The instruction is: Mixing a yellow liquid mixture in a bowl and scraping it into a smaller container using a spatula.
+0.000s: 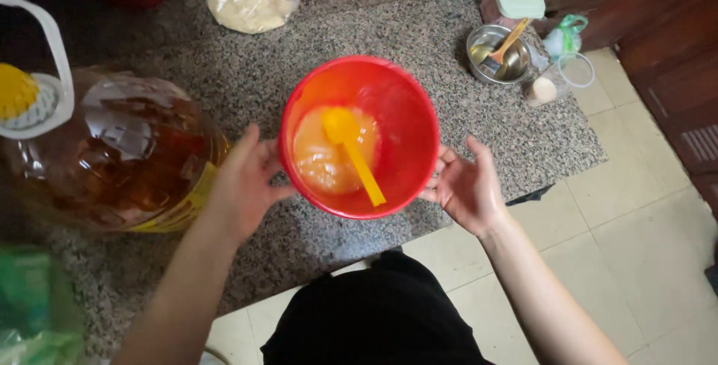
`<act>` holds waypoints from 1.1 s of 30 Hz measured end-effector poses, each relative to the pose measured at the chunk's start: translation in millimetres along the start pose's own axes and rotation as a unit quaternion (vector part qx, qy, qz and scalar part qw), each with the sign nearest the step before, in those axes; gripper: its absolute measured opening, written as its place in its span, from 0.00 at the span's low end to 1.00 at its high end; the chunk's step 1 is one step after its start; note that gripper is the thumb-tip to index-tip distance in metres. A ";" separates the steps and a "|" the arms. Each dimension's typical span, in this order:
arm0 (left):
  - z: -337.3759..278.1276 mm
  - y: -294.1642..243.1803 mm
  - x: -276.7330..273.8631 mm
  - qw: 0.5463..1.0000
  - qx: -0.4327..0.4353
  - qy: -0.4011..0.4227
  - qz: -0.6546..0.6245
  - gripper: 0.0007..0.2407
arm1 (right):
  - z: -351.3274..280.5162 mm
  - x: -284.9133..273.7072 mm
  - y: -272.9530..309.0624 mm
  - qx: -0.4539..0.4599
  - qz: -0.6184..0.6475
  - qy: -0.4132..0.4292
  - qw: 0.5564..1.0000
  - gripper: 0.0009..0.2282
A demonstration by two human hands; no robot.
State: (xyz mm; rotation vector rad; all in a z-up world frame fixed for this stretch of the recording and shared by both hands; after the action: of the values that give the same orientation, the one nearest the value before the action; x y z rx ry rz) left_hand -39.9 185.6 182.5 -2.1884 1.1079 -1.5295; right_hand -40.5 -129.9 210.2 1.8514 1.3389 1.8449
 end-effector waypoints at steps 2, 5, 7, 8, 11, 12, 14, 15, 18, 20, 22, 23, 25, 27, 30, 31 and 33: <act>0.5 24.3 -23.4 0.999 -0.002 -0.035 -0.031 0.22 | 5.0 -6.3 -1.4 0.035 -0.085 -0.045 0.995 0.27; -5.6 56.8 -50.2 0.992 0.000 -0.107 -0.073 0.23 | 2.9 -34.7 7.6 0.078 -0.217 -0.132 0.964 0.26; -7.1 76.9 -66.4 0.986 0.007 -0.144 -0.086 0.24 | 0.5 -56.0 23.7 0.085 -0.265 -0.174 0.945 0.24; -6.4 84.6 -76.8 0.981 0.033 -0.162 -0.104 0.24 | 1.7 -61.9 33.3 0.076 -0.239 -0.164 0.954 0.24; -1.2 117.6 -115.2 0.967 0.099 -0.196 -0.128 0.22 | 4.8 -81.8 58.6 0.056 -0.086 -0.137 0.985 0.23; -0.5 126.5 -130.8 0.958 0.143 -0.211 -0.134 0.19 | 6.3 -86.1 66.6 0.043 0.042 -0.113 0.992 0.22; -0.1 145.6 -152.6 0.950 0.161 -0.229 -0.134 0.16 | 11.5 -107.6 75.6 0.031 0.177 -0.090 0.980 0.21; -0.2 151.7 -164.8 0.941 0.188 -0.247 -0.135 0.13 | 16.4 -114.8 83.3 0.018 0.307 -0.055 0.950 0.20; 3.8 195.4 -177.6 0.943 0.142 -0.271 -0.129 0.08 | 20.5 -120.6 95.5 0.020 0.383 0.004 0.924 0.20; 9.9 235.6 -192.4 0.947 0.115 -0.272 -0.126 0.07 | 19.5 -124.6 99.6 0.025 0.377 0.016 0.926 0.19; 15.7 274.7 -194.7 0.950 0.094 -0.268 -0.125 0.06 | 15.9 -125.5 107.3 0.029 0.367 0.033 0.929 0.18; 21.1 294.2 -190.5 0.950 0.070 -0.270 -0.141 0.06 | 13.4 -120.6 112.3 0.044 0.366 0.060 0.928 0.18; 31.9 324.9 -173.4 0.951 0.054 -0.259 -0.158 0.05 | 0.9 -111.9 129.5 0.055 0.356 0.096 0.928 0.17; 43.0 355.9 -151.0 0.953 0.007 -0.251 -0.172 0.06 | -17.6 -108.8 150.7 0.034 0.310 0.086 0.946 0.18; 60.4 367.4 -94.4 0.964 -0.012 -0.208 -0.165 0.08 | -59.4 -108.6 191.2 -0.045 0.305 0.331 0.892 0.21; 61.9 369.0 -79.3 0.967 -0.014 -0.200 -0.158 0.08 | -54.4 -141.3 178.1 -0.055 0.301 0.332 0.892 0.21; 63.7 374.2 -45.4 0.976 -0.035 -0.167 -0.137 0.09 | -36.9 -217.4 143.7 -0.088 0.111 0.232 0.962 0.15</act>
State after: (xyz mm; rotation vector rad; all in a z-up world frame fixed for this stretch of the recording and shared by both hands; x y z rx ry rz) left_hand -155.4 -50.3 -95.3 -2.6111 0.7909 -1.1629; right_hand 32.4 -379.1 167.1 1.5918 1.0677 2.5423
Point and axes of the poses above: each hand's wrist, its own z-axis towards the middle knuckle, its own x-axis out of the palm, y = z × x, the point moved 9 cm from there along z, towards the middle knuckle, and after that the axes turned 8 degrees about -z, right-handed, at the moved point
